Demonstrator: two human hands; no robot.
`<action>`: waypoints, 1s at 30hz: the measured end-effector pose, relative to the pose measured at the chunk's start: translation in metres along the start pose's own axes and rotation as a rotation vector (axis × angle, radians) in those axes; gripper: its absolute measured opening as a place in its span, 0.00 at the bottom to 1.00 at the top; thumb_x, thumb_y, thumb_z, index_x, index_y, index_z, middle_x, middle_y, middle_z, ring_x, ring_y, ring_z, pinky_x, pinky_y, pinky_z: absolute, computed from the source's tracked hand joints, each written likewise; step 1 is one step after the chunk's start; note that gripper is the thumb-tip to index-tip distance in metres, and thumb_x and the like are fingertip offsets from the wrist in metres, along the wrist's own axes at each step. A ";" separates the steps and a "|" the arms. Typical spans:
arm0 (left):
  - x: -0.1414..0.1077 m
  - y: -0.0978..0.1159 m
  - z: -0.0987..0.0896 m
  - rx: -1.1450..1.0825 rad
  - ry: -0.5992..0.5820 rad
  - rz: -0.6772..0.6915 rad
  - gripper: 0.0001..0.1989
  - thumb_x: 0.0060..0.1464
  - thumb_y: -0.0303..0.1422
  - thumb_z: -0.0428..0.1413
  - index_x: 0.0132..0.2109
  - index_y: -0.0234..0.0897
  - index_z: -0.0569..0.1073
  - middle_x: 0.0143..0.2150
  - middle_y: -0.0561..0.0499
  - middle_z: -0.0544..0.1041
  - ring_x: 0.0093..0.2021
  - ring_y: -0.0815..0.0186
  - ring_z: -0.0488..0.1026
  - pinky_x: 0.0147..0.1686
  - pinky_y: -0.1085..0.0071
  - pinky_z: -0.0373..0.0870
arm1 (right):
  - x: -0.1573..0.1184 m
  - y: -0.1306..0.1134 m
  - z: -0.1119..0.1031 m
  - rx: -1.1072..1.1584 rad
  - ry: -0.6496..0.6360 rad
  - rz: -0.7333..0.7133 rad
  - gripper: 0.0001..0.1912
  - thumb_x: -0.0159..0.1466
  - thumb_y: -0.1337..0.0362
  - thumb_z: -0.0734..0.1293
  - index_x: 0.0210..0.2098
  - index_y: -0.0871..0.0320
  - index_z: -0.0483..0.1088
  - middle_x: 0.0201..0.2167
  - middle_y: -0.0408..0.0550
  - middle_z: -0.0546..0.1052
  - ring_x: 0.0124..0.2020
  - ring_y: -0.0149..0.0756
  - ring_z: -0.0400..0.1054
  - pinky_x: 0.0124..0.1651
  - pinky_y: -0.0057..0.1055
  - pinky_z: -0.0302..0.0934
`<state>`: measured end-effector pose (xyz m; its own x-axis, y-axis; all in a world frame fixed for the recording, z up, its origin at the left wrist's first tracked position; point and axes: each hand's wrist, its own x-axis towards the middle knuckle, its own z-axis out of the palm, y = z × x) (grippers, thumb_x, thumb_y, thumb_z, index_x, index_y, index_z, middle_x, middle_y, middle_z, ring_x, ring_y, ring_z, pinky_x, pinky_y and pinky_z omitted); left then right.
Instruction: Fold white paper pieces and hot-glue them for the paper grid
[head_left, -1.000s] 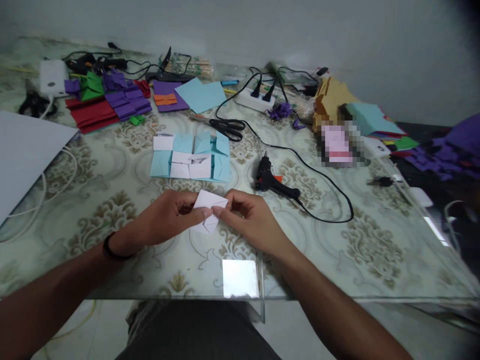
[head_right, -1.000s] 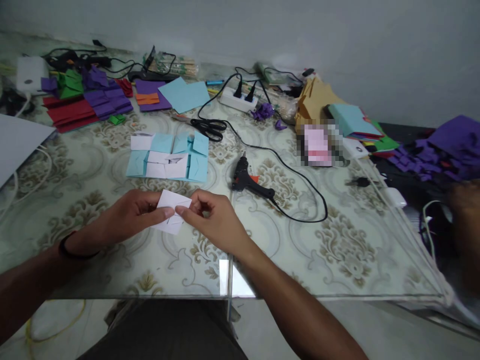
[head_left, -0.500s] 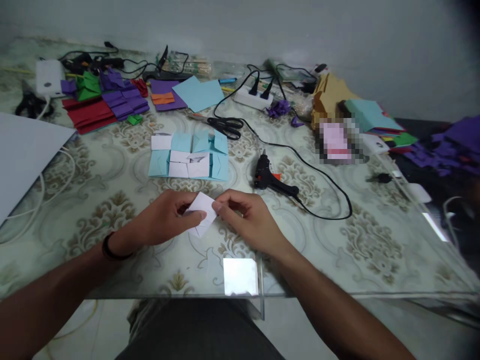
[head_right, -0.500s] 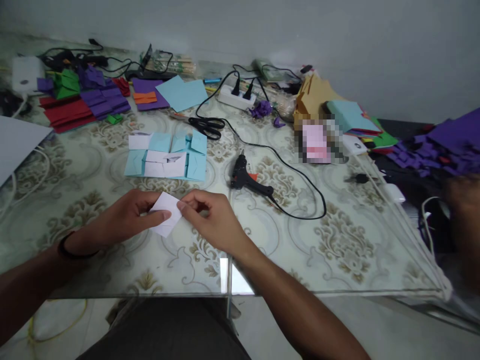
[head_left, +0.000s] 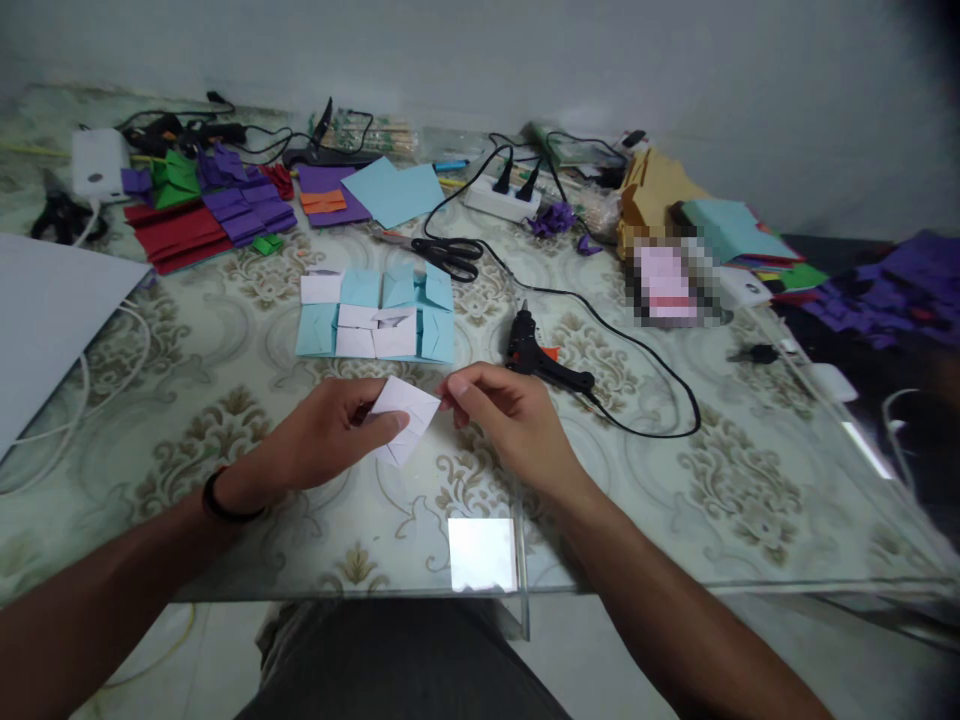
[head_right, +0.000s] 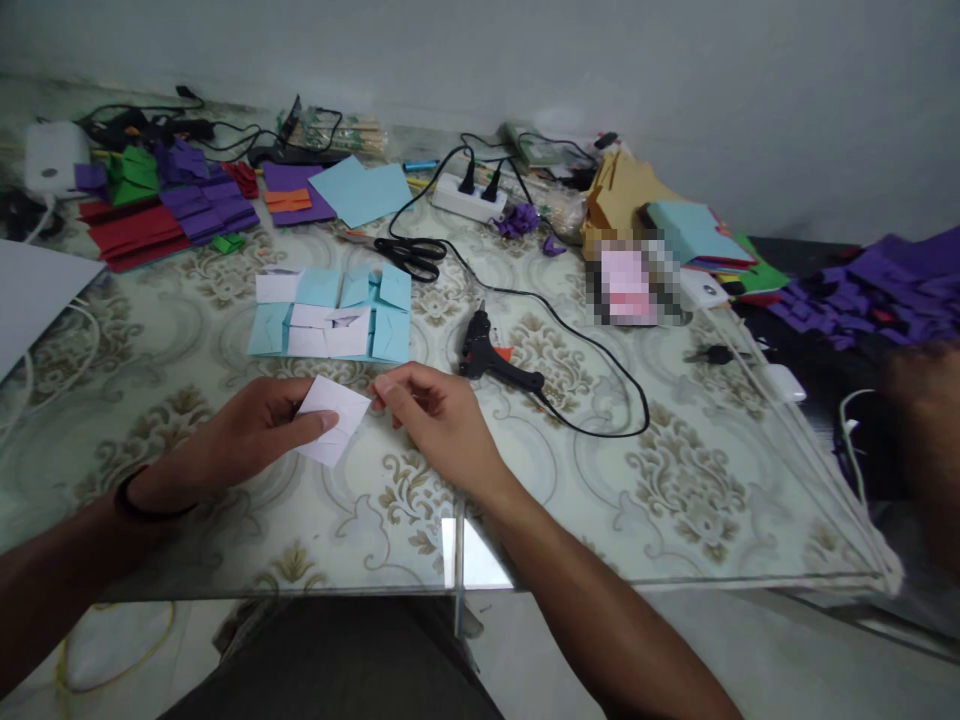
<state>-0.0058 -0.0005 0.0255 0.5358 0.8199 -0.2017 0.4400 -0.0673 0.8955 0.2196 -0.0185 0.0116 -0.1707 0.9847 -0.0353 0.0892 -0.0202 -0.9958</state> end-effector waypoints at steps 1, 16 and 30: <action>0.000 0.000 0.000 -0.014 0.002 0.004 0.15 0.64 0.41 0.55 0.36 0.34 0.76 0.29 0.53 0.74 0.29 0.67 0.69 0.26 0.74 0.63 | -0.001 -0.001 0.001 0.014 -0.042 0.020 0.15 0.66 0.52 0.72 0.34 0.58 0.77 0.28 0.43 0.77 0.27 0.30 0.65 0.31 0.28 0.58; 0.000 -0.001 0.001 -0.063 -0.020 0.002 0.15 0.63 0.42 0.59 0.39 0.34 0.83 0.28 0.51 0.79 0.28 0.66 0.72 0.24 0.74 0.64 | -0.005 -0.005 0.004 -0.026 -0.179 0.092 0.21 0.65 0.47 0.72 0.28 0.59 0.76 0.24 0.43 0.75 0.25 0.30 0.62 0.30 0.29 0.54; 0.000 -0.006 0.000 -0.073 -0.047 -0.045 0.17 0.64 0.44 0.58 0.39 0.34 0.82 0.28 0.51 0.79 0.27 0.66 0.72 0.25 0.74 0.65 | -0.004 -0.005 0.004 -0.046 -0.149 0.021 0.19 0.66 0.48 0.72 0.29 0.57 0.75 0.25 0.42 0.75 0.27 0.31 0.65 0.32 0.29 0.59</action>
<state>-0.0081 -0.0002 0.0201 0.5509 0.7932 -0.2594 0.4113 0.0123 0.9114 0.2163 -0.0224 0.0167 -0.3118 0.9474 -0.0721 0.1384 -0.0297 -0.9899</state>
